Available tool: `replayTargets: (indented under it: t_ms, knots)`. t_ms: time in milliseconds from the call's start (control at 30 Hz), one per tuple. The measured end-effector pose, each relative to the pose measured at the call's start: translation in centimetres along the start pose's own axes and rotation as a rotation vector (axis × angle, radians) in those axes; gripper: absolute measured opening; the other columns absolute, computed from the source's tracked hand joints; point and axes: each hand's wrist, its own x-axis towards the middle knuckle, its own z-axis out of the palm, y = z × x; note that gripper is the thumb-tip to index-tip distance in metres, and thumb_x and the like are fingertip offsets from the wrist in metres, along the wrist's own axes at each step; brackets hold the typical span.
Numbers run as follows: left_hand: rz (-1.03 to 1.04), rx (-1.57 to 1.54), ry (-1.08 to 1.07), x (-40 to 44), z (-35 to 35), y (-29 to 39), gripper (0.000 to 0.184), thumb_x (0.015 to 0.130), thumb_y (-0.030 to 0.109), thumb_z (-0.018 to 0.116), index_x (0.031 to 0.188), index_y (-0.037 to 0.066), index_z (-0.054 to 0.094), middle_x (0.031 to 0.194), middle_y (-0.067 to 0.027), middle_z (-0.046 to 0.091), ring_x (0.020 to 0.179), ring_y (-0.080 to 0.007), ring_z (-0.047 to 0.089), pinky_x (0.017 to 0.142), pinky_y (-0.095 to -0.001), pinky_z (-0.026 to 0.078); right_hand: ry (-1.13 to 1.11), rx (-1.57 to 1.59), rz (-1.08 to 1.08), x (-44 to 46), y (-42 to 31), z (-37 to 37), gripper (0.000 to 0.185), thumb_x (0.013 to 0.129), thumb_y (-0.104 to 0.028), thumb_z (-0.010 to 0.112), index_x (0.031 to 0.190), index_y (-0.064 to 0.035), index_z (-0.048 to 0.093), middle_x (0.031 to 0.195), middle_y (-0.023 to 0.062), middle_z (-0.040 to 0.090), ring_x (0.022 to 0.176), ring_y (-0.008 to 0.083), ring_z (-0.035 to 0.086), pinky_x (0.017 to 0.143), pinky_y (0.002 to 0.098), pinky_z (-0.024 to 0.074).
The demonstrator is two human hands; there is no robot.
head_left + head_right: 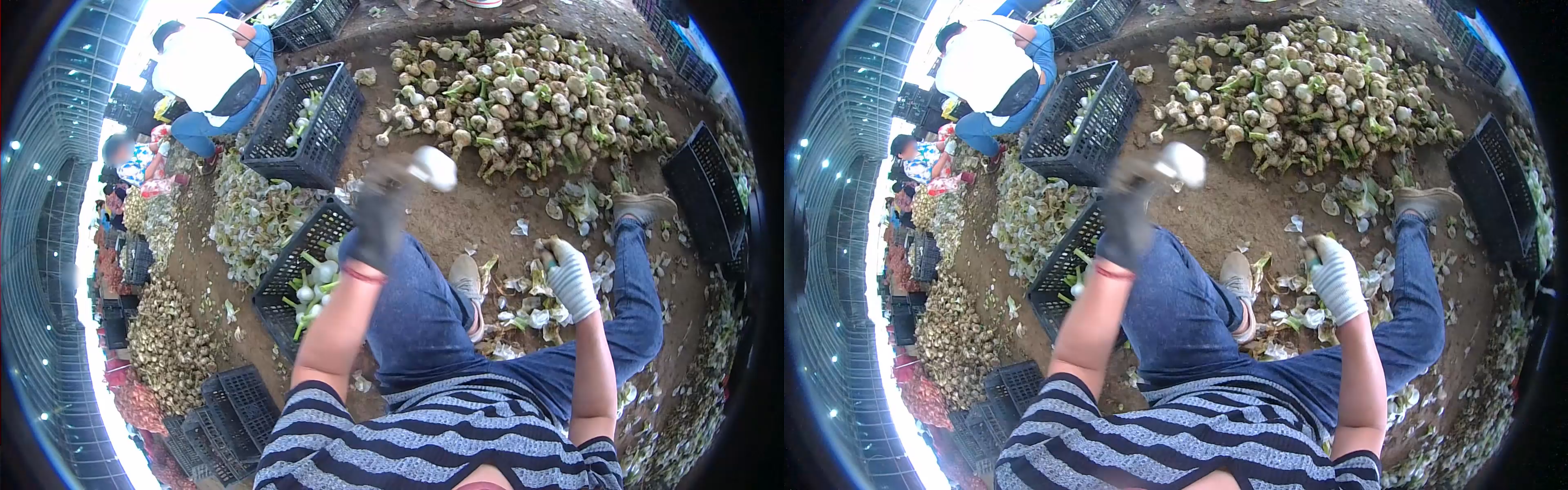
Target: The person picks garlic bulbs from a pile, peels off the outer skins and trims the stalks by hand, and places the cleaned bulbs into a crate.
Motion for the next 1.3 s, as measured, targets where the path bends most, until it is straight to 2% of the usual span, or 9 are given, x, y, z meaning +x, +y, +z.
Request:
replayTargets:
  t_ms: [133,233,467,567,633,767,900,1100,1300]
  knots:
    - [0.011,-0.306,0.397,7.3,-7.6,0.5,0.048,0.091,0.005,0.069,0.133,0.004,0.045,0.117,-0.0121,0.059,0.100,-0.0186,0.063,0.096,-0.0314,0.054,0.045,0.003,0.014,0.2,5.1,2.3,0.039,0.091,-0.008,0.062,0.130,-0.0062,0.061,0.114,0.0225,0.068,0.104,0.0389,0.066,0.090,0.0410,0.0518]
    - [-0.190,-0.207,0.298,6.5,-3.2,0.1,0.027,0.098,0.016,0.063,0.122,0.009,0.055,0.110,-0.0049,0.058,0.097,-0.0167,0.062,0.094,-0.0326,0.055,0.060,0.124,0.019,2.6,8.4,5.7,0.035,0.091,-0.007,0.060,0.125,-0.0063,0.063,0.111,0.0226,0.068,0.103,0.0384,0.066,0.089,0.0411,0.0518]
    - [-0.572,0.082,-0.343,3.2,3.8,-4.7,0.022,0.096,0.021,0.066,0.115,0.009,0.064,0.129,-0.0089,0.060,0.104,-0.0155,0.062,0.089,-0.0305,0.053,-0.227,-0.004,0.159,4.3,10.1,8.0,0.047,0.093,-0.019,0.062,0.138,-0.0075,0.053,0.115,0.0234,0.067,0.103,0.0407,0.065,0.090,0.0443,0.0515]
    - [-0.118,0.404,-0.669,2.5,5.4,-7.0,0.027,0.098,0.012,0.063,0.124,0.006,0.061,0.134,-0.0118,0.058,0.113,-0.0209,0.063,0.095,-0.0330,0.054,-0.202,0.200,0.248,7.1,8.7,8.5,0.042,0.093,-0.018,0.061,0.134,-0.0080,0.056,0.115,0.0219,0.068,0.101,0.0398,0.066,0.088,0.0443,0.0521]
    - [-0.085,0.456,-0.665,2.6,7.1,-6.6,0.034,0.095,0.009,0.063,0.129,0.006,0.059,0.125,-0.0156,0.063,0.115,-0.0295,0.063,0.096,-0.0371,0.053,-0.262,0.062,0.283,10.1,9.3,9.1,0.041,0.094,-0.021,0.063,0.133,-0.0088,0.057,0.118,0.0216,0.067,0.105,0.0397,0.064,0.090,0.0448,0.0513]
    - [-0.049,0.520,-0.717,3.6,8.5,-6.7,0.036,0.089,-0.001,0.061,0.124,0.007,0.062,0.118,-0.0166,0.065,0.109,-0.0352,0.063,0.092,-0.0416,0.053,0.281,0.052,0.093,17.7,11.3,9.0,0.040,0.091,-0.023,0.068,0.128,-0.0101,0.061,0.116,0.0209,0.065,0.109,0.0383,0.063,0.093,0.0444,0.0501]
    - [-0.104,0.523,-0.709,4.7,8.3,-7.1,0.031,0.088,-0.002,0.062,0.119,0.003,0.064,0.119,-0.0168,0.067,0.113,-0.0357,0.064,0.095,-0.0412,0.052,0.507,0.134,0.139,27.5,12.2,3.7,0.033,0.089,-0.011,0.069,0.121,-0.0059,0.065,0.114,0.0154,0.067,0.106,0.0297,0.064,0.094,0.0376,0.0505]
    - [-0.081,0.539,-0.714,6.0,9.0,-7.0,0.034,0.087,-0.003,0.064,0.119,0.004,0.067,0.118,-0.0168,0.068,0.109,-0.0346,0.066,0.092,-0.0396,0.053,0.188,-0.894,-0.163,37.3,10.6,1.3,0.019,0.087,-0.011,0.059,0.103,-0.0134,0.069,0.105,0.0104,0.066,0.101,0.0291,0.064,0.084,0.0420,0.0530]
    - [-0.188,0.548,-0.689,5.9,8.9,-6.3,0.033,0.088,-0.005,0.062,0.119,0.004,0.067,0.116,-0.0162,0.069,0.106,-0.0314,0.068,0.090,-0.0354,0.054,0.100,-0.982,-0.157,38.9,11.4,3.0,0.019,0.095,-0.017,0.052,0.106,-0.0121,0.066,0.111,0.0116,0.065,0.103,0.0278,0.064,0.083,0.0450,0.0531]
